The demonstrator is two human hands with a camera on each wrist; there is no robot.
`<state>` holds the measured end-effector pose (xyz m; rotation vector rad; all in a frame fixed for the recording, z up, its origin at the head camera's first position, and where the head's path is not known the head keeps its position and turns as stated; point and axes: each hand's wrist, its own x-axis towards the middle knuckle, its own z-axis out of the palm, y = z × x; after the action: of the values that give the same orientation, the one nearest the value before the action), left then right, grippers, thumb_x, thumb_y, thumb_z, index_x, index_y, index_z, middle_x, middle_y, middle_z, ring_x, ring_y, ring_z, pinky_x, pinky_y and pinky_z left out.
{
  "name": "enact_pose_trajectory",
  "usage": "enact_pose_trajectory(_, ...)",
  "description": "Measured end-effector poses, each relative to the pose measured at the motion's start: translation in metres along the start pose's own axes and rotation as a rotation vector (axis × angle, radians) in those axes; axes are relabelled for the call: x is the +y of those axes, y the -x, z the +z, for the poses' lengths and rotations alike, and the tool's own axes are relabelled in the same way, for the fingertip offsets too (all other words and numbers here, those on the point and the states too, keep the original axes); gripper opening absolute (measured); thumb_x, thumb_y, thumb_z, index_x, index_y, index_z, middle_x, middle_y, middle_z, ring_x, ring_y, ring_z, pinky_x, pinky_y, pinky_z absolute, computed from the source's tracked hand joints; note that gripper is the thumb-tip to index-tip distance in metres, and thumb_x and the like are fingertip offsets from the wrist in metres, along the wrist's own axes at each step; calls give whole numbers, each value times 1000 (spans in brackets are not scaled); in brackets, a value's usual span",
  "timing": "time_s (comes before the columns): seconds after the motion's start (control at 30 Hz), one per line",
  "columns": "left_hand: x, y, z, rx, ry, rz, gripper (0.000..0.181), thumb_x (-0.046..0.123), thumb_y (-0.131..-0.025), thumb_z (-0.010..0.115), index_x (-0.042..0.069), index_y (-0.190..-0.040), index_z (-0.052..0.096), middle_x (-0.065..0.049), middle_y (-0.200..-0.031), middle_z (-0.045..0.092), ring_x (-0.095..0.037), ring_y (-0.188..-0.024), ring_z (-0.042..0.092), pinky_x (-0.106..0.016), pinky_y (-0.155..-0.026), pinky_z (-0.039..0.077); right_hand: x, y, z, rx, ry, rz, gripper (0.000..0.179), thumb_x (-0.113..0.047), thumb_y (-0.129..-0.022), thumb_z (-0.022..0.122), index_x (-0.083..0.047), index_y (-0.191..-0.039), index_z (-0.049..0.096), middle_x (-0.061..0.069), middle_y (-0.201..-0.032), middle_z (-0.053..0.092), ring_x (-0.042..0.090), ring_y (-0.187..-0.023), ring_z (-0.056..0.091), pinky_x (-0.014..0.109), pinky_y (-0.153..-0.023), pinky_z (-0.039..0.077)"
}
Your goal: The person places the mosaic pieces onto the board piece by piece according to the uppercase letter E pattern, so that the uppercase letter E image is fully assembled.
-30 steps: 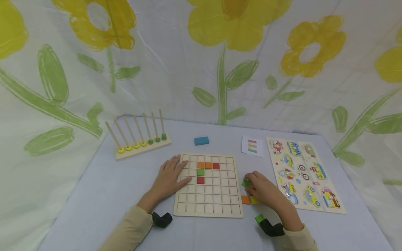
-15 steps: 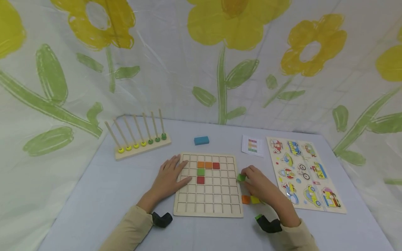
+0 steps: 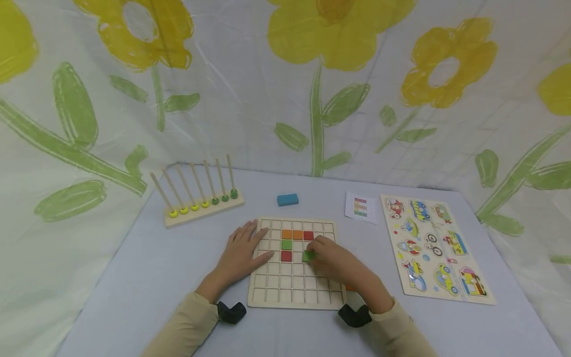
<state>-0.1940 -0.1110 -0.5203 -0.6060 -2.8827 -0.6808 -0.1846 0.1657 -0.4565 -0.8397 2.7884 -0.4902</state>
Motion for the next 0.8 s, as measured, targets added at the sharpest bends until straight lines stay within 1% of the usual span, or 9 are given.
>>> enact_pose_trajectory(0.17, 1, 0, -1, -4, 4, -3, 69, 58, -91, 51, 17, -146, 41, -13, -156, 28, -30, -145, 21, -53, -115, 17, -7, -7, 8, 6, 33, -48, 21, -22, -92, 65, -16, -113, 63, -6, -105, 60, 7, -95, 56, 26, -86, 52)
enact_pose_trajectory(0.33, 0, -1, 0, -7, 8, -5, 69, 58, -91, 51, 17, -146, 41, -13, -156, 28, -30, -145, 20, -53, -115, 16, -8, -12, 11, 21, 82, -98, 21, -21, -93, 65, -16, -113, 63, -6, -107, 61, 8, -99, 57, 25, -88, 52)
enact_pose_trajectory(0.67, 1, -1, 0, 0, 14, -2, 69, 57, -91, 53, 16, -145, 42, -13, -156, 29, -30, -145, 21, -53, -115, 17, -8, -15, 11, 33, 102, -133, 19, -20, -92, 66, -16, -110, 64, -5, -107, 62, 10, -100, 58, 27, -88, 51)
enact_pose_trajectory(0.8, 1, -1, 0, 17, 11, 8, 69, 56, -90, 55, 15, -144, 44, -15, -154, 30, -31, -144, 23, -54, -114, 19, -8, -15, 10, 39, 103, -143, 19, -20, -92, 65, -16, -111, 64, -6, -106, 61, 10, -99, 57, 27, -88, 52)
